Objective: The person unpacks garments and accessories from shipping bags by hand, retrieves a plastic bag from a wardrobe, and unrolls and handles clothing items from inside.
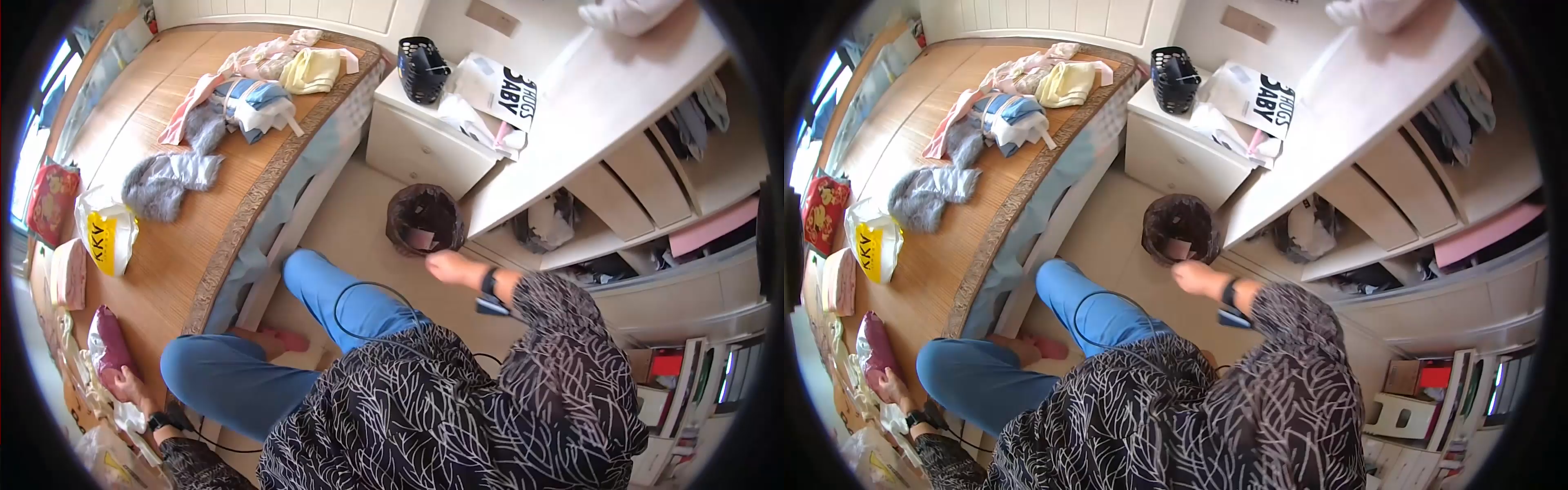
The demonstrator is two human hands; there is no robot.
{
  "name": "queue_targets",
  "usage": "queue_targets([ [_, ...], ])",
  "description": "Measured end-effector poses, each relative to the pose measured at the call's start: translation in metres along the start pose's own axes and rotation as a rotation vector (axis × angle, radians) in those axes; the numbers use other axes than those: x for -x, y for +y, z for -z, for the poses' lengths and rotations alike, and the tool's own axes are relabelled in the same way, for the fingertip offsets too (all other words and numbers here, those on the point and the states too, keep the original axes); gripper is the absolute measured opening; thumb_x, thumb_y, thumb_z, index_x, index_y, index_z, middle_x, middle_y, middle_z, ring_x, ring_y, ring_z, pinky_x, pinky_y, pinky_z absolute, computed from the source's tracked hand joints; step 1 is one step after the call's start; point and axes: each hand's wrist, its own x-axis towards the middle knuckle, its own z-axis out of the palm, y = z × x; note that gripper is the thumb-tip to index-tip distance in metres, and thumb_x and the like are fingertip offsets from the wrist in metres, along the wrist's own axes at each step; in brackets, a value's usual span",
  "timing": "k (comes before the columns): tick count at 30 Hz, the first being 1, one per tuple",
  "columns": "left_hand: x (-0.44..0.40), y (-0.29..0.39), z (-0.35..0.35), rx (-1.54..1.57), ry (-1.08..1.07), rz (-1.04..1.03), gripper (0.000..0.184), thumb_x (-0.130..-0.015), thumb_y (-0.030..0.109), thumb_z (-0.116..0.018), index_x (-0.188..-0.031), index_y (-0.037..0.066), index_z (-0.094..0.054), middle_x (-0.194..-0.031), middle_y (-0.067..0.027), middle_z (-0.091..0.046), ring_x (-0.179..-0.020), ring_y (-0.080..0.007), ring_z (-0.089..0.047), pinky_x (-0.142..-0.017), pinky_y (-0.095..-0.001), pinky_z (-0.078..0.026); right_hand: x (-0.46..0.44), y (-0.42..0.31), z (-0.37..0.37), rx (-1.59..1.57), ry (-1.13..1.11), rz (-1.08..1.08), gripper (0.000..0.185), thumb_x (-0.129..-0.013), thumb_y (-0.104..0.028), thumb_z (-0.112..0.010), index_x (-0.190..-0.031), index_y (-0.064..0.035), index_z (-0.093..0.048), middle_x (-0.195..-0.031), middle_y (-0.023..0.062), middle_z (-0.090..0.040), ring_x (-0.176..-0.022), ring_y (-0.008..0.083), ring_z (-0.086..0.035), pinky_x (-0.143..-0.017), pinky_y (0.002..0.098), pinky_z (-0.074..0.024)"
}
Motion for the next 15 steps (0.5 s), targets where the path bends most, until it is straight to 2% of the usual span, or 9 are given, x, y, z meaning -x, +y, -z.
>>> queue_targets([
  [1,0.030,0.054,0.022,0.078,-0.170,0.121,0.053,-0.085,0.033,-0.062,-0.116,-0.009,-0.055,-0.109,-0.0216,-0.062,-0.102,-0.0297,-0.058,-0.090,-0.0366,-0.045,0.047,0.020,-0.014,0.050,-0.080,-0.149,0.016,-0.082,-0.016,-0.053,-0.079,-0.0033,-0.062,-0.079,0.0210,-0.063,-0.075,0.0405,-0.060,-0.065,0.0477,-0.0475],
  [2,0.062,0.114,0.044,0.156,-0.119,0.087,0.051,-0.087,0.033,-0.060,-0.122,-0.004,-0.053,-0.108,-0.0183,-0.063,-0.099,-0.0258,-0.059,-0.086,-0.0344,-0.046,0.092,0.028,-0.026,-0.059,-0.079,-0.162,0.017,-0.083,-0.019,-0.055,-0.080,-0.0040,-0.063,-0.080,0.0195,-0.065,-0.074,0.0392,-0.061,-0.067,0.0462,-0.0493],
  [5,0.081,0.190,0.074,0.715,-0.707,0.171,0.049,-0.090,0.035,-0.058,-0.126,0.002,-0.052,-0.109,-0.0135,-0.062,-0.096,-0.0212,-0.059,-0.083,-0.0327,-0.046,0.168,0.012,-0.072,-0.186,-0.212,-0.300,0.032,-0.086,-0.034,-0.056,-0.099,-0.0061,-0.064,-0.096,0.0205,-0.065,-0.087,0.0343,-0.063,-0.078,0.0397,-0.0502],
  [7,0.088,0.262,0.107,0.628,-0.985,0.078,0.048,-0.090,0.039,-0.058,-0.124,0.005,-0.053,-0.110,-0.0094,-0.061,-0.094,-0.0174,-0.059,-0.081,-0.0313,-0.046,0.190,0.001,-0.105,-0.416,-0.156,-0.140,0.042,-0.088,-0.041,-0.053,-0.109,-0.0056,-0.061,-0.107,0.0210,-0.063,-0.098,0.0346,-0.061,-0.084,0.0389,-0.0480],
  [8,0.101,0.321,0.141,0.564,-1.138,0.052,0.049,-0.090,0.041,-0.059,-0.123,0.006,-0.054,-0.113,-0.0078,-0.060,-0.095,-0.0183,-0.059,-0.083,-0.0317,-0.046,0.188,-0.001,-0.111,-0.447,-0.143,-0.198,0.044,-0.088,-0.042,-0.052,-0.110,-0.0053,-0.060,-0.109,0.0204,-0.063,-0.099,0.0347,-0.060,-0.085,0.0390,-0.0476],
  [9,0.092,0.337,0.144,0.557,-1.235,0.004,0.048,-0.090,0.042,-0.058,-0.122,0.007,-0.055,-0.114,-0.0075,-0.060,-0.097,-0.0176,-0.059,-0.083,-0.0315,-0.046,0.185,-0.004,-0.116,-0.476,-0.134,-0.260,0.046,-0.088,-0.044,-0.051,-0.111,-0.0051,-0.060,-0.110,0.0199,-0.062,-0.100,0.0347,-0.060,-0.086,0.0391,-0.0472],
  [10,0.085,0.354,0.144,0.502,-1.189,-0.107,0.048,-0.090,0.043,-0.058,-0.122,0.007,-0.055,-0.114,-0.0077,-0.060,-0.098,-0.0179,-0.059,-0.084,-0.0321,-0.046,0.184,-0.009,-0.120,-0.504,-0.129,-0.323,0.048,-0.088,-0.045,-0.051,-0.113,-0.0048,-0.059,-0.112,0.0193,-0.062,-0.101,0.0348,-0.060,-0.087,0.0392,-0.0469],
  [13,0.088,0.441,0.158,0.353,-1.102,-0.315,0.050,-0.090,0.046,-0.055,-0.122,0.007,-0.056,-0.115,-0.0083,-0.060,-0.101,-0.0184,-0.059,-0.085,-0.0334,-0.045,0.181,-0.021,-0.078,-0.667,-0.367,-0.394,0.050,-0.089,-0.047,-0.049,-0.114,-0.0046,-0.060,-0.111,0.0183,-0.063,-0.100,0.0339,-0.060,-0.086,0.0389,-0.0467],
  [15,0.104,0.498,0.171,0.341,-1.117,-0.464,0.051,-0.091,0.045,-0.054,-0.123,0.006,-0.055,-0.117,-0.0090,-0.060,-0.105,-0.0186,-0.058,-0.088,-0.0335,-0.045,0.181,-0.019,-0.081,-0.700,-0.380,-0.424,0.049,-0.087,-0.047,-0.053,-0.112,-0.0051,-0.061,-0.106,0.0186,-0.065,-0.095,0.0311,-0.062,-0.081,0.0385,-0.0475],
])
